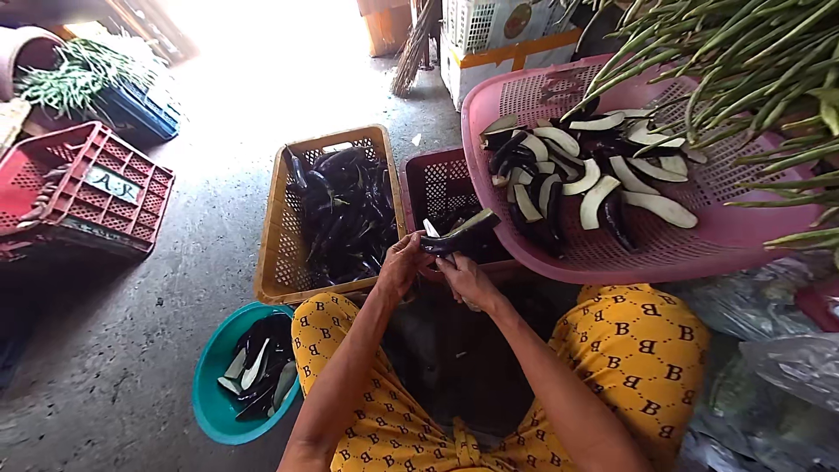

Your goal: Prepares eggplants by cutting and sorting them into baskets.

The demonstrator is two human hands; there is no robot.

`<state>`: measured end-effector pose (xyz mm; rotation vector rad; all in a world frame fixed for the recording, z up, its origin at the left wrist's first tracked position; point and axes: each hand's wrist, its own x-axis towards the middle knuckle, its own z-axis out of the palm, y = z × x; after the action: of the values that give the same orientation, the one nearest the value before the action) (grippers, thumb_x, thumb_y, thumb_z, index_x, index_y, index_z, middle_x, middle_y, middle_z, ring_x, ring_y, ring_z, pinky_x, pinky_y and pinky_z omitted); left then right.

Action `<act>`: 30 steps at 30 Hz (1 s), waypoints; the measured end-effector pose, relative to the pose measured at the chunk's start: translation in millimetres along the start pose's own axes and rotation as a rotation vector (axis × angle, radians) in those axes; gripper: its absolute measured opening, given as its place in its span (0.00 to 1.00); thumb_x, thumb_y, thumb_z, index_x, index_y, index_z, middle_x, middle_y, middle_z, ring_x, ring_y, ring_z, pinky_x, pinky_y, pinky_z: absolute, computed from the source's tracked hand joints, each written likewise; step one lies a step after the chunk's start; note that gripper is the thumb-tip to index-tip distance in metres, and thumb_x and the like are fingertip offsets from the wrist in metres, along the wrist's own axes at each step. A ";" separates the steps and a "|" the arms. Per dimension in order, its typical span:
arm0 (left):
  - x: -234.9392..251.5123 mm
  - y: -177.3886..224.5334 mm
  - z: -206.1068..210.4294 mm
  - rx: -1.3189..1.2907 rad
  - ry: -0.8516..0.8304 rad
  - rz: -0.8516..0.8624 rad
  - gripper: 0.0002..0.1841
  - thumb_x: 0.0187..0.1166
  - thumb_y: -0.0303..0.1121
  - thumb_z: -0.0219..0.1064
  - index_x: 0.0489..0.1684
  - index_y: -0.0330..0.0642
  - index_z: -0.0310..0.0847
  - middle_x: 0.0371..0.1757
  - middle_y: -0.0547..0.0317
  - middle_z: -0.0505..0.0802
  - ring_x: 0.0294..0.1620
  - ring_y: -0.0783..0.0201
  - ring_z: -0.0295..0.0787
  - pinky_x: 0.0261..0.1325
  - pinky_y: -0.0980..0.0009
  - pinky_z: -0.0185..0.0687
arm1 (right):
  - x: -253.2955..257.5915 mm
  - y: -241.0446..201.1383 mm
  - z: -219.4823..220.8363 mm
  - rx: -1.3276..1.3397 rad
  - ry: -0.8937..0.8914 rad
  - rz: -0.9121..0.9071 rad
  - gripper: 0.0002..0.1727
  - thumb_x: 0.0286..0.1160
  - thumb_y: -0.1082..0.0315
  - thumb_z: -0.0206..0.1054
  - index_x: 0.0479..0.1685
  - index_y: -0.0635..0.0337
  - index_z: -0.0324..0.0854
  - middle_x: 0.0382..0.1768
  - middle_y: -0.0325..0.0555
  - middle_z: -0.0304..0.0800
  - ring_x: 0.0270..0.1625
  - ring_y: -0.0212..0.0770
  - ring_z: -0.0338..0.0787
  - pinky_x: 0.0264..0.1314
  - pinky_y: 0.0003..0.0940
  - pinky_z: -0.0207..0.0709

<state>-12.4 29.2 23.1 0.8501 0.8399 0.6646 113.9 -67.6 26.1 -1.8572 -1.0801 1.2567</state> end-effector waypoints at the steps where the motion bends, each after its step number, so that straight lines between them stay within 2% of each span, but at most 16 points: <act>1: -0.7 -3.1 2.7 -0.013 0.020 0.011 0.15 0.94 0.30 0.48 0.63 0.30 0.77 0.42 0.51 0.93 0.39 0.63 0.93 0.51 0.68 0.91 | 0.4 0.7 3.4 0.005 0.012 -0.004 0.24 0.96 0.52 0.49 0.64 0.68 0.72 0.28 0.45 0.74 0.21 0.36 0.77 0.30 0.31 0.77; 4: -0.9 -21.3 10.9 -0.053 0.081 0.050 0.15 0.95 0.30 0.47 0.61 0.31 0.77 0.36 0.56 0.91 0.33 0.69 0.89 0.43 0.73 0.87 | 2.8 6.7 14.1 0.020 0.043 -0.023 0.25 0.96 0.53 0.48 0.70 0.69 0.70 0.29 0.47 0.77 0.22 0.37 0.79 0.31 0.32 0.79; 6: -1.8 -32.3 15.9 -0.112 0.126 0.077 0.13 0.94 0.29 0.48 0.59 0.31 0.77 0.34 0.57 0.90 0.31 0.70 0.87 0.40 0.74 0.86 | 4.9 9.1 19.1 -0.002 0.064 -0.042 0.25 0.96 0.54 0.49 0.73 0.69 0.68 0.34 0.50 0.80 0.25 0.38 0.82 0.34 0.33 0.80; 9: -4.9 -41.7 19.3 -0.153 0.157 0.091 0.13 0.94 0.29 0.49 0.62 0.30 0.74 0.39 0.55 0.88 0.35 0.69 0.87 0.43 0.72 0.86 | 10.0 14.3 21.9 -0.032 0.066 -0.061 0.28 0.95 0.55 0.50 0.82 0.69 0.64 0.52 0.61 0.85 0.39 0.45 0.88 0.50 0.41 0.82; 11: -5.0 -44.5 19.1 -0.146 0.132 0.104 0.12 0.94 0.29 0.49 0.61 0.30 0.73 0.39 0.55 0.88 0.37 0.68 0.88 0.44 0.71 0.87 | 12.3 19.7 17.6 0.014 0.049 -0.039 0.31 0.93 0.51 0.53 0.84 0.66 0.63 0.55 0.62 0.85 0.41 0.47 0.88 0.51 0.44 0.82; 13: -5.2 -35.8 20.9 -0.139 0.084 0.103 0.14 0.95 0.33 0.46 0.57 0.32 0.73 0.36 0.56 0.90 0.36 0.68 0.90 0.44 0.70 0.89 | 9.8 19.7 10.0 0.080 0.079 -0.051 0.37 0.87 0.44 0.60 0.83 0.63 0.65 0.56 0.59 0.86 0.43 0.45 0.88 0.51 0.43 0.82; 14: -6.0 -28.1 21.8 -0.160 0.059 0.081 0.18 0.96 0.37 0.41 0.55 0.34 0.75 0.36 0.56 0.91 0.37 0.67 0.91 0.45 0.69 0.89 | 7.3 17.8 7.6 0.100 0.117 -0.081 0.39 0.83 0.40 0.63 0.81 0.63 0.69 0.57 0.58 0.87 0.47 0.44 0.88 0.56 0.44 0.81; 15: -4.9 -21.0 22.3 -0.216 0.046 0.034 0.23 0.97 0.43 0.37 0.49 0.36 0.76 0.34 0.56 0.92 0.36 0.65 0.91 0.45 0.68 0.89 | 6.0 17.3 6.2 0.109 0.157 -0.117 0.41 0.78 0.37 0.66 0.76 0.64 0.75 0.59 0.58 0.89 0.54 0.46 0.89 0.63 0.48 0.79; 16: -2.6 -15.7 20.9 -0.267 0.011 -0.038 0.28 0.96 0.49 0.34 0.48 0.36 0.77 0.36 0.54 0.92 0.37 0.63 0.92 0.45 0.67 0.89 | 4.9 17.0 5.9 0.100 0.172 -0.146 0.41 0.74 0.34 0.67 0.71 0.64 0.79 0.57 0.57 0.90 0.56 0.46 0.89 0.65 0.50 0.78; 18: 2.0 -12.6 12.5 -0.331 -0.162 -0.174 0.35 0.94 0.57 0.28 0.63 0.36 0.74 0.47 0.46 0.93 0.48 0.55 0.94 0.51 0.60 0.91 | 2.5 15.6 8.7 0.042 0.133 -0.184 0.42 0.70 0.33 0.69 0.63 0.67 0.84 0.54 0.60 0.90 0.57 0.52 0.89 0.65 0.56 0.77; 19: 3.8 -14.4 10.0 -0.343 -0.231 -0.197 0.38 0.93 0.58 0.27 0.64 0.33 0.74 0.48 0.42 0.95 0.50 0.51 0.96 0.53 0.58 0.91 | 1.5 14.9 12.0 0.009 0.121 -0.196 0.42 0.68 0.32 0.70 0.61 0.66 0.86 0.53 0.60 0.91 0.56 0.53 0.90 0.64 0.58 0.78; 20: 4.3 -15.4 10.1 -0.343 -0.259 -0.201 0.37 0.94 0.56 0.27 0.63 0.32 0.77 0.45 0.42 0.96 0.48 0.51 0.97 0.53 0.58 0.92 | -0.5 12.9 14.0 -0.028 0.105 -0.182 0.44 0.68 0.30 0.69 0.63 0.65 0.85 0.54 0.61 0.91 0.55 0.54 0.90 0.63 0.58 0.78; 22: 5.2 -16.8 12.6 -0.342 -0.226 -0.170 0.32 0.96 0.49 0.31 0.57 0.34 0.79 0.35 0.49 0.95 0.40 0.55 0.97 0.49 0.61 0.93 | -7.7 5.0 13.6 -0.121 0.107 -0.116 0.49 0.67 0.27 0.67 0.73 0.63 0.81 0.62 0.63 0.89 0.65 0.58 0.88 0.71 0.61 0.74; 24: 6.7 -18.6 13.2 -0.394 -0.194 -0.177 0.30 0.96 0.49 0.32 0.51 0.38 0.80 0.30 0.55 0.92 0.36 0.58 0.94 0.48 0.60 0.92 | -15.1 -2.7 14.5 -0.253 0.137 -0.074 0.53 0.65 0.22 0.63 0.76 0.61 0.78 0.60 0.64 0.90 0.65 0.61 0.88 0.69 0.62 0.74; 30: 2.5 -21.8 20.1 -0.436 -0.179 -0.158 0.29 0.97 0.48 0.32 0.47 0.40 0.79 0.26 0.58 0.90 0.33 0.60 0.93 0.48 0.62 0.93 | -21.1 1.5 22.1 -0.376 0.256 -0.141 0.52 0.70 0.20 0.55 0.65 0.66 0.84 0.45 0.63 0.93 0.52 0.62 0.92 0.58 0.61 0.78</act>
<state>9.5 12.7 11.6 0.4358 0.5635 0.5928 89.2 -85.7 26.1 -2.1026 -1.3429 0.7464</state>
